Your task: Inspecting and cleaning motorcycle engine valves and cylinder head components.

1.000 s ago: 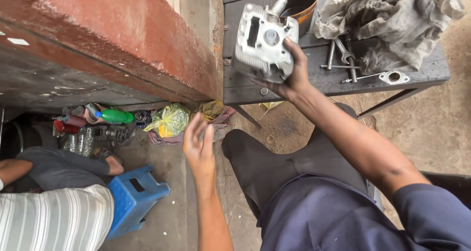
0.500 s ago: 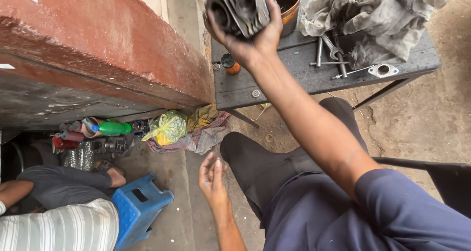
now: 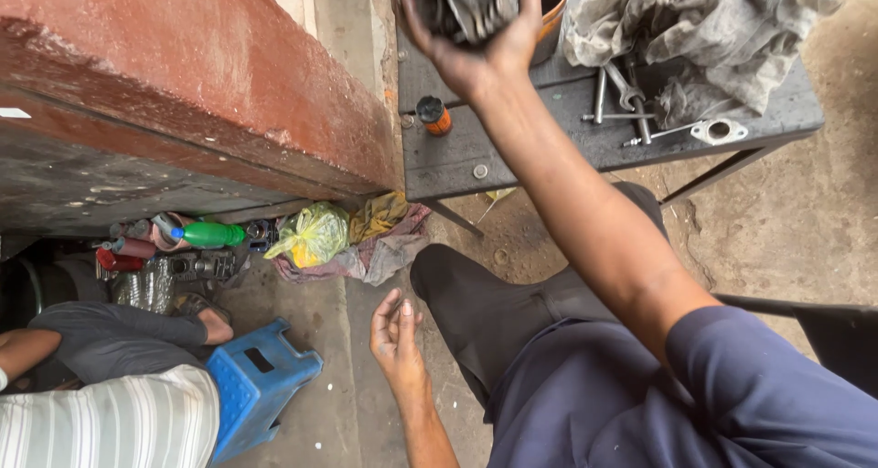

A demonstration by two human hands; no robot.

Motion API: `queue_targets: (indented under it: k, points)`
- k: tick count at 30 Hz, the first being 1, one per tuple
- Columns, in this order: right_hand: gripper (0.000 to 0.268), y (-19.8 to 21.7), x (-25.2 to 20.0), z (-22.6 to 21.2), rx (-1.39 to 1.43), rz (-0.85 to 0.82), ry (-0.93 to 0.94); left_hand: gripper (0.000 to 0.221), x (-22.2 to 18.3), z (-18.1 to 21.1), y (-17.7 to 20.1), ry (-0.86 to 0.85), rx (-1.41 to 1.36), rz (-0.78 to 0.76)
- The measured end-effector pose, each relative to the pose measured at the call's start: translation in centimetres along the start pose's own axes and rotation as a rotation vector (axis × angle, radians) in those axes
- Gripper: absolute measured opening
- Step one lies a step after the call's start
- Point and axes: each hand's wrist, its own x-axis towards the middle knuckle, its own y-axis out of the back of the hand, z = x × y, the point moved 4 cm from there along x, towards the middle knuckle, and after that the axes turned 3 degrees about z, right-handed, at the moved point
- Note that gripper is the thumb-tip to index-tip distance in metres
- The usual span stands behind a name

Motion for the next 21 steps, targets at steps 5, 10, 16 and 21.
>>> queue_targets:
  k: [5,10,16,21]
  points:
    - [0.081,2.7,-2.2,-0.8,-0.516,0.113,0.023,0.038,0.1,2.8,-3.8,0.011,0.062,-0.036]
    - [0.085,6.0,-5.8,-0.7,-0.963,0.132,-0.007,0.049,2.0,5.2,-10.6,-0.030,-0.148,-0.256]
    - [0.094,11.4,-10.1,0.5,-1.465,0.018,0.153,0.067,3.5,6.4,-15.7,0.116,-0.478,-0.181]
    - [0.096,17.9,-12.8,-0.8,-1.708,-0.133,0.301,0.084,3.7,6.0,-15.8,0.081,-0.759,-0.066]
